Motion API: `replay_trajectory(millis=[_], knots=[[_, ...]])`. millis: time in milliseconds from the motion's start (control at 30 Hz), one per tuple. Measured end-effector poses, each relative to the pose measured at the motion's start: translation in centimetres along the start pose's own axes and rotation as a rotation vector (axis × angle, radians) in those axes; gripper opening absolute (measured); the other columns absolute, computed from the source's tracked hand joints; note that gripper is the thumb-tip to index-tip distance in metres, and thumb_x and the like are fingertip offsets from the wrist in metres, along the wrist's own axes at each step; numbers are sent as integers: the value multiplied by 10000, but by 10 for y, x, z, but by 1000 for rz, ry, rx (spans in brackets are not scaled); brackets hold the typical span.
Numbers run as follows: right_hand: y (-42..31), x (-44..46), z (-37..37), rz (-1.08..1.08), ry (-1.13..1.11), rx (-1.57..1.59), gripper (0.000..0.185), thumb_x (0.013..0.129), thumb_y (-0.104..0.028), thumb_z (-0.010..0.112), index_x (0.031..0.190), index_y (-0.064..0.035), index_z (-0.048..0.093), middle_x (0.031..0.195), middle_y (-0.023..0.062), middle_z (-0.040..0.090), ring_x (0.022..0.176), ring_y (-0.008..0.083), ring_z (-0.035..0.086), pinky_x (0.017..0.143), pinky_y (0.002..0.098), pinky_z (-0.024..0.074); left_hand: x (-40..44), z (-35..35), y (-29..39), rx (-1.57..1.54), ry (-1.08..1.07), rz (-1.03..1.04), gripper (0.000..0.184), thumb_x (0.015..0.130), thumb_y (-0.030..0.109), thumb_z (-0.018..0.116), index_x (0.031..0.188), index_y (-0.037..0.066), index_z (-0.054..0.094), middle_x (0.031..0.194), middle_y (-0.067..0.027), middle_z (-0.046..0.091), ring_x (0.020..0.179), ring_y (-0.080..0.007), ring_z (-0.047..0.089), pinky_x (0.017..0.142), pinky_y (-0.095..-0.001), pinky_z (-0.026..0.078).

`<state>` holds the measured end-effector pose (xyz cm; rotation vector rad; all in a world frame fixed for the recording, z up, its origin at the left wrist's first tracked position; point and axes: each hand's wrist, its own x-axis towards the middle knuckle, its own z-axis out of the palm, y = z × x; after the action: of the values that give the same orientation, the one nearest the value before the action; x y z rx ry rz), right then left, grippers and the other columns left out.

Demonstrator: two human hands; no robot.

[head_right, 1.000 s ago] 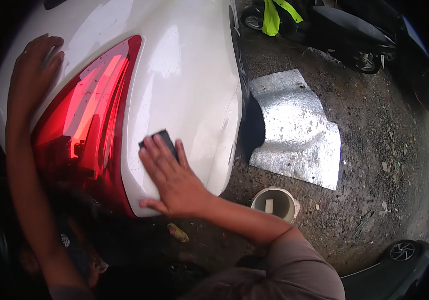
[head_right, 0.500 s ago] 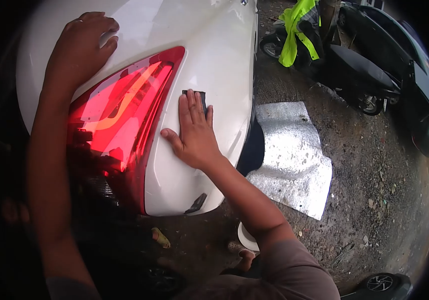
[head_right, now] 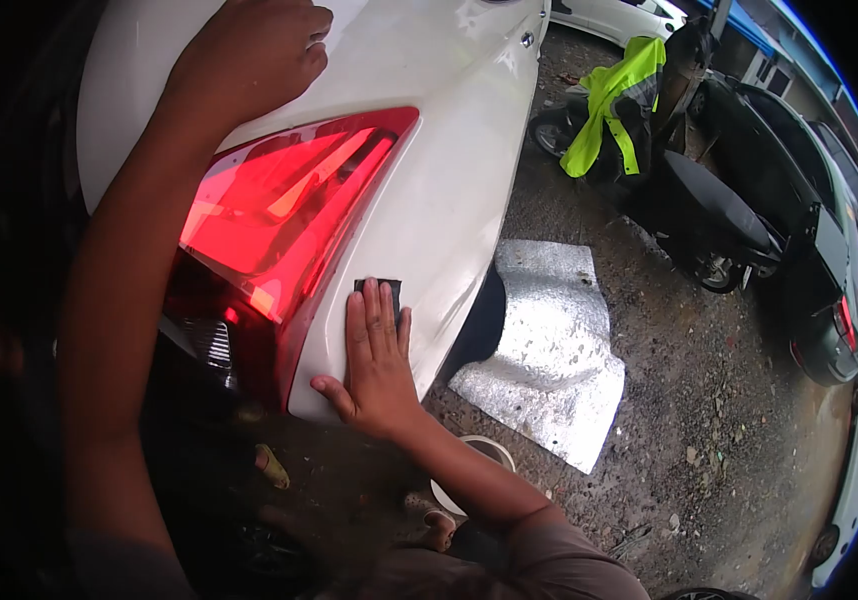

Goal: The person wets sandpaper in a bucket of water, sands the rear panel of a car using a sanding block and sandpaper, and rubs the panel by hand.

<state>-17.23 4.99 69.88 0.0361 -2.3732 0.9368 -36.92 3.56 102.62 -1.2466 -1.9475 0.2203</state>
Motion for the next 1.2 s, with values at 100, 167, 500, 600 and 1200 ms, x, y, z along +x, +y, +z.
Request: replay_trajectory(millis=[100,167,500,600,1200], knots=[[0,-6,-3,5,-47,-38,1055,1063,-661,501,1725,51,93,1799,320,60,1678,495,51,1296,696,34,-7,-13,16,16,-56,1,255,975,139,572,1068,14,774,1139,-177,772,1192,-304,689,1133,-468,471],[17,18,-12,19,-59,-69,994,1089,-634,467,1734,27,100,1809,295,61,1685,470,48,1303,686,31,-29,-22,23,35,-106,-34,283,1044,172,548,1181,54,766,1259,-137,760,1292,-274,657,1210,-463,440],[52,7,-23,-88,-120,2,863,1129,-485,462,1737,20,115,1808,299,67,1687,468,34,1305,677,55,-325,-42,240,-750,-150,-760,665,913,133,750,1544,110,541,900,-169,732,815,-392,735,777,-505,602],[55,5,-28,-141,-168,-8,871,1119,-459,495,1729,39,123,1802,311,81,1685,473,39,1304,680,61,-306,-37,273,-705,-409,-930,940,910,158,748,1720,146,271,910,-217,737,821,-430,745,771,-534,609],[87,13,-53,-325,-310,-121,929,1089,-506,561,1730,28,151,1809,286,92,1690,451,49,1304,682,77,-243,-20,300,-409,-753,-1215,1113,925,156,700,1773,255,-13,853,-210,763,760,-396,762,730,-508,625]])
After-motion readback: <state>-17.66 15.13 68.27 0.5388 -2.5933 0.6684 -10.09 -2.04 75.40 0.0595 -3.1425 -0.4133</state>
